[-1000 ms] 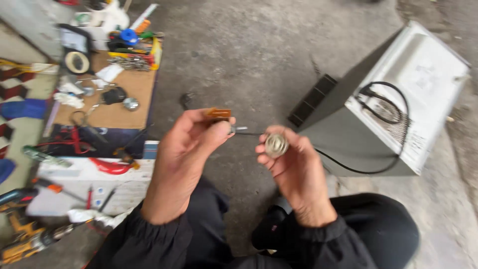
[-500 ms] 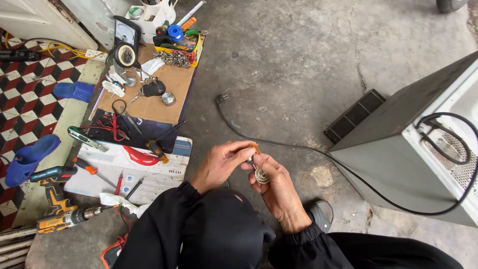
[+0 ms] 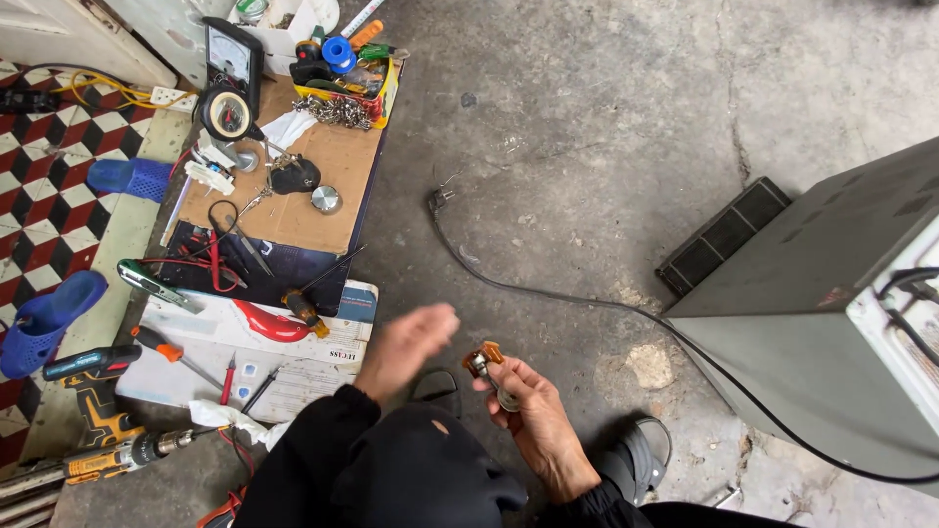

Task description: The person assembles a small electrical component, likely a light socket, by inserting a metal part into a white plastic housing. They then move to an outdoor area to handle a metal casing and a power cord before returning inside to pick up a small container.

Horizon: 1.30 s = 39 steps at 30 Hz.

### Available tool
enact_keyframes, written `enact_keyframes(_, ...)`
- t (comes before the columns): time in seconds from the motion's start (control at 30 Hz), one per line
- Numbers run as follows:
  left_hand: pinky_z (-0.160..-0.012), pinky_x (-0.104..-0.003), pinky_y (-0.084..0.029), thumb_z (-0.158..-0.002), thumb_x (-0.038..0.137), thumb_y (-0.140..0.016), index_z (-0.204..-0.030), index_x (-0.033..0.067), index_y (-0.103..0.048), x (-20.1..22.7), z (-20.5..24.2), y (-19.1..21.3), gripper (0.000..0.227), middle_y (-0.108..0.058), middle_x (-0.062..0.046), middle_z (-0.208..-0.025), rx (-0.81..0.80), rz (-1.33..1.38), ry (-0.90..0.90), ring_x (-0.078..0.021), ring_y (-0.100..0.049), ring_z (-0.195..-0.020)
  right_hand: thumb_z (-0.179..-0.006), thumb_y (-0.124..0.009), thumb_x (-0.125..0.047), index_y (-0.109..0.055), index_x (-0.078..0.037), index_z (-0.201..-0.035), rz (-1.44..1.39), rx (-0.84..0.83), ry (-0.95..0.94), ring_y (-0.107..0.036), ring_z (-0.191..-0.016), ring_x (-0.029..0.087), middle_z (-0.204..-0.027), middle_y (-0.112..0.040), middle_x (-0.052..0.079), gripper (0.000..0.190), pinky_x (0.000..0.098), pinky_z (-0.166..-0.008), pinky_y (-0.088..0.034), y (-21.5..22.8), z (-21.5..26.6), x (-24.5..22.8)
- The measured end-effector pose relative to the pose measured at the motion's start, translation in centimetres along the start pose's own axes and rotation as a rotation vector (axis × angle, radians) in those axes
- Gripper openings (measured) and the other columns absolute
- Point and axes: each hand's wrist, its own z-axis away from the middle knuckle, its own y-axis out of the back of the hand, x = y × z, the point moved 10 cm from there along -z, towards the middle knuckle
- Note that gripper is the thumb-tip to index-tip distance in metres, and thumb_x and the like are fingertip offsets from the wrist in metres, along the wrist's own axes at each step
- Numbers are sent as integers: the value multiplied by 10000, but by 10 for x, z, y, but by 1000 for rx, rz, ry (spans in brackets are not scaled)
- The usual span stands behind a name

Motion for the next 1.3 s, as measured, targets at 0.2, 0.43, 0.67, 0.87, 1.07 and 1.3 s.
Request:
enact_keyframes(0.2, -989, -420, -531, -1066, 629, -489, -963, 134, -878, -94, -113, 141, 637, -879, -46, -992, 644, 32, 83, -214, -791, -978, -1023, -769, -150, -741, -56, -1124, -30, 94, -49, -556, -597, 188, -977, -829, 206, 141, 320, -557, -367, 28, -17, 8)
enact_keyframes(0.43, -1063, -442, -542, -926, 365, -868, -1515, 84, -604, -140, -229, 244, 705, -621, -185, -1521, 849, -119, 16, -348, -712, -1238, -1023, -777, -163, -701, -87, -1054, -57, 202, -91, -551, -612, 200, -974, -829, 219, 112, 326, -548, -359, 70, -47, 23)
enact_keyframes(0.67, -1166, -485, -447, -855, 400, -830, -1649, 186, -543, -122, -327, 279, 870, -531, -174, -1565, 739, -474, -179, -358, -499, -1470, -979, -822, -126, -780, -33, -1168, 15, 392, -190, -576, -579, 234, -963, -849, 274, 215, 316, -499, -367, 125, -88, 57)
enact_keyframes(0.87, -851, -597, -621, -898, 335, -906, -1420, 215, -742, -120, -335, 279, 560, -591, -154, -1367, 836, -693, -126, -449, -734, -1018, -994, -819, -126, -779, 1, -1198, -24, 445, -255, -566, -570, 248, -955, -828, 273, 244, 334, -479, -372, 126, -94, 54)
enact_keyframes(1.07, -851, -389, -575, -989, 361, -686, -1383, 179, -729, -34, -234, 177, 436, -771, -87, -1209, 523, 436, 89, -248, -718, -1046, -993, -810, -140, -794, -27, -1219, -12, 398, -186, -577, -569, 229, -958, -835, 236, 253, 319, -488, -387, 96, -83, 16)
enact_keyframes(1.3, -655, -267, -485, -988, 424, -620, -1419, 40, -750, 80, -125, 21, 591, -759, -176, -1112, -149, 1053, 17, -165, -646, -790, -1020, -772, -151, -765, -68, -1128, -69, 293, 38, -548, -616, 187, -975, -835, 209, 136, 310, -570, -380, 62, -19, -27)
